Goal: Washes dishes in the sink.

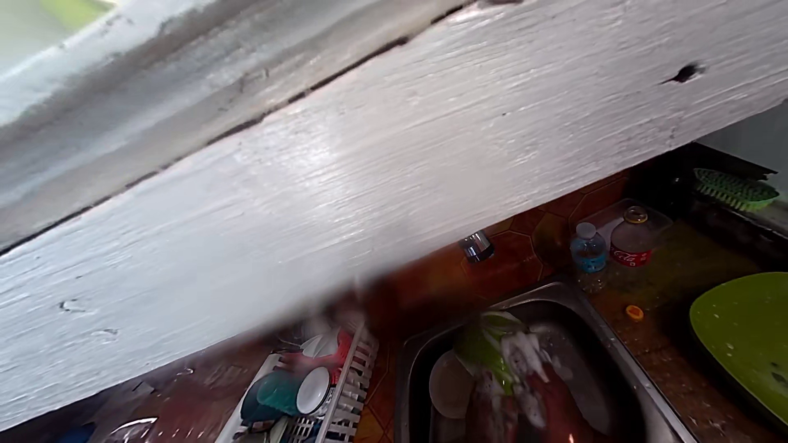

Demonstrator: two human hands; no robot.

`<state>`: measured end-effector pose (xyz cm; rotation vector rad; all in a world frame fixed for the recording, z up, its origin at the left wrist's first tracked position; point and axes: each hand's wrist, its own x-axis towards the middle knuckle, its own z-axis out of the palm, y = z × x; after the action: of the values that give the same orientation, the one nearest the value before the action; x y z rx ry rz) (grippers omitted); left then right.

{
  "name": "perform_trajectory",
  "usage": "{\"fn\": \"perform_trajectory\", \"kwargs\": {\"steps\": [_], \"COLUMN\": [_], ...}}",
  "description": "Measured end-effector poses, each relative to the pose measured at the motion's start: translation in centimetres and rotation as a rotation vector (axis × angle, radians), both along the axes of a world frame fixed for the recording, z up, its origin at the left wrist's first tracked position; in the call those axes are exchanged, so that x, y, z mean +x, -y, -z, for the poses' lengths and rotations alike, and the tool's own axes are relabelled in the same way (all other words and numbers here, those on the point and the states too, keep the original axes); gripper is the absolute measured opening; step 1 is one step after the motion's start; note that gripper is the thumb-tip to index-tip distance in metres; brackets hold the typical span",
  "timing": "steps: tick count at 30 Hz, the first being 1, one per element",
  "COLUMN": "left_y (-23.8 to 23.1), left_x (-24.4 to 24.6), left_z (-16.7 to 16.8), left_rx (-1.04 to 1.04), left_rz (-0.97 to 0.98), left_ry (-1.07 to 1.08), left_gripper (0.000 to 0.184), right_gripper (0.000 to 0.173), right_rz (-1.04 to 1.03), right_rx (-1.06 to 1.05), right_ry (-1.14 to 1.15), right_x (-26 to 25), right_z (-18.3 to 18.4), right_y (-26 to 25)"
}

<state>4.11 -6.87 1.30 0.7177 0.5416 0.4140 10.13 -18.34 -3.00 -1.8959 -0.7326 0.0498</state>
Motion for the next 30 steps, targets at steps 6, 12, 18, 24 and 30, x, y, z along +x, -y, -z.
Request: {"fn": "perform_trajectory", "kwargs": {"steps": [6, 12, 18, 24, 30], "left_y": [1.2, -0.6, -0.7, -1.9, -1.8], "left_x": [-0.7, -1.5, -1.7, -2.3, -2.4], "left_z": [-1.6, -1.1, -1.2, -0.2, -1.4], "left_rx": [0.151, 0.108, 0.19, 0.283, 0.356], "left_rz": [0.019, 0.081, 0.076, 0.312, 0.197], "left_ry": [-0.096, -0.163, -0.241, -0.144, -0.206], "left_gripper": [0.029, 0.027, 0.024, 0.025, 0.02], "right_gripper": [0.038, 0.037, 0.031, 0.031, 0.035], "right_rz": [-0.043, 0.018, -0.219, -0.253, -0.45], "right_rx": [0.069, 0.032, -0.211, -0.257, -0.634], "right_ry": [0.424, -0.018, -0.373, -0.274, -0.161], "right_x": [1.3, 6.2, 8.0, 9.2, 10.2], "right_z": [2.1, -0.3, -4.4, -4.9, -3.7], "right_y": [-0.2, -0.1, 1.1, 0.6, 1.8]}}
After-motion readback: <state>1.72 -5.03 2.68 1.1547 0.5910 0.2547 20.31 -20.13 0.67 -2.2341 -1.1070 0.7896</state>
